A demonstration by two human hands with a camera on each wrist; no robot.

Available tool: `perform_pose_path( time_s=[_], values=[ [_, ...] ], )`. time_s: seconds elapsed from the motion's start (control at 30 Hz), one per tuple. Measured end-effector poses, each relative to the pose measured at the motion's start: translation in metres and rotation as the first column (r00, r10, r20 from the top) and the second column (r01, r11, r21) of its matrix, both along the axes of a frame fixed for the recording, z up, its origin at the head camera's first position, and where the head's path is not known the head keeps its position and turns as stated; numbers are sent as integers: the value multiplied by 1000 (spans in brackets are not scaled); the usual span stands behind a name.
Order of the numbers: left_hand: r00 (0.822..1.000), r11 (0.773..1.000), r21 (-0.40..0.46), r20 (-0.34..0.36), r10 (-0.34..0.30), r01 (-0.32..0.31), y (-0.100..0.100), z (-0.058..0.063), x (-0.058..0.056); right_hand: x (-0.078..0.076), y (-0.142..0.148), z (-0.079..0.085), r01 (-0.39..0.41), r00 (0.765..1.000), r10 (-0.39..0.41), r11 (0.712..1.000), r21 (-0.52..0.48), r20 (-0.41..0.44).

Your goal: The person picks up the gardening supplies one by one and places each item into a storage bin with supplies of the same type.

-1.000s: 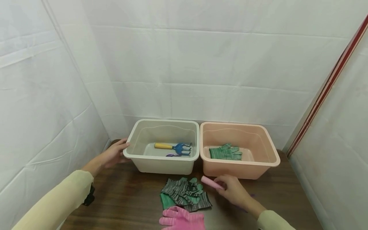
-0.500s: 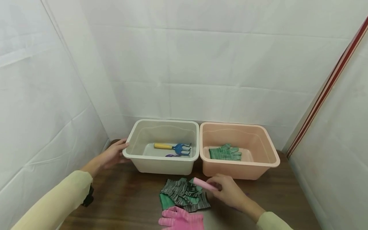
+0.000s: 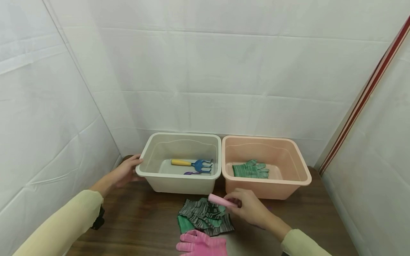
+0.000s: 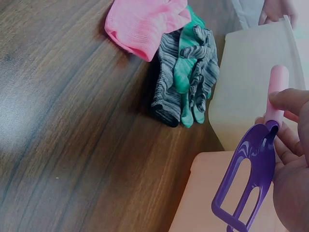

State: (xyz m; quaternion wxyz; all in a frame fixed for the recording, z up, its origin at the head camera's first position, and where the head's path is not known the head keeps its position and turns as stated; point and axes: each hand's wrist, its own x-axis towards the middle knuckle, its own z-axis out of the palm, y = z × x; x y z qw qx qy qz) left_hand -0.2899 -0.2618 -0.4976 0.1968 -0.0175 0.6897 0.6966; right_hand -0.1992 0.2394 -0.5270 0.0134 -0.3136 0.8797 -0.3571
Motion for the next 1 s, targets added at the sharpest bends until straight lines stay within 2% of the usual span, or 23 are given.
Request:
perform_pose_path(
  time_s=[0.2,0.43,0.77,0.87,1.0],
  values=[
    [1000,1000,-13,14,0,1,-1,0,-2,2,-2,2,-3,1000,3,1000,-3,-14],
    [1000,1000,-22,4,-6,6,-2,0,-1,-3,-7,12,1,999,0,1000,9,-42],
    [1000,1000,-11,19,18,-18,0,-3,0,1,-13,24,-20,999,20,1000,-11,-33],
    [1000,1000,1,20,7,-7,-1,-4,0,2,-15,26,-25,999,25,1000,-16,-22],
    [1000,1000,3,7,-2,2,-2,-4,-2,0,-19,31,-34,998,33,999,-16,-49]
  ],
)
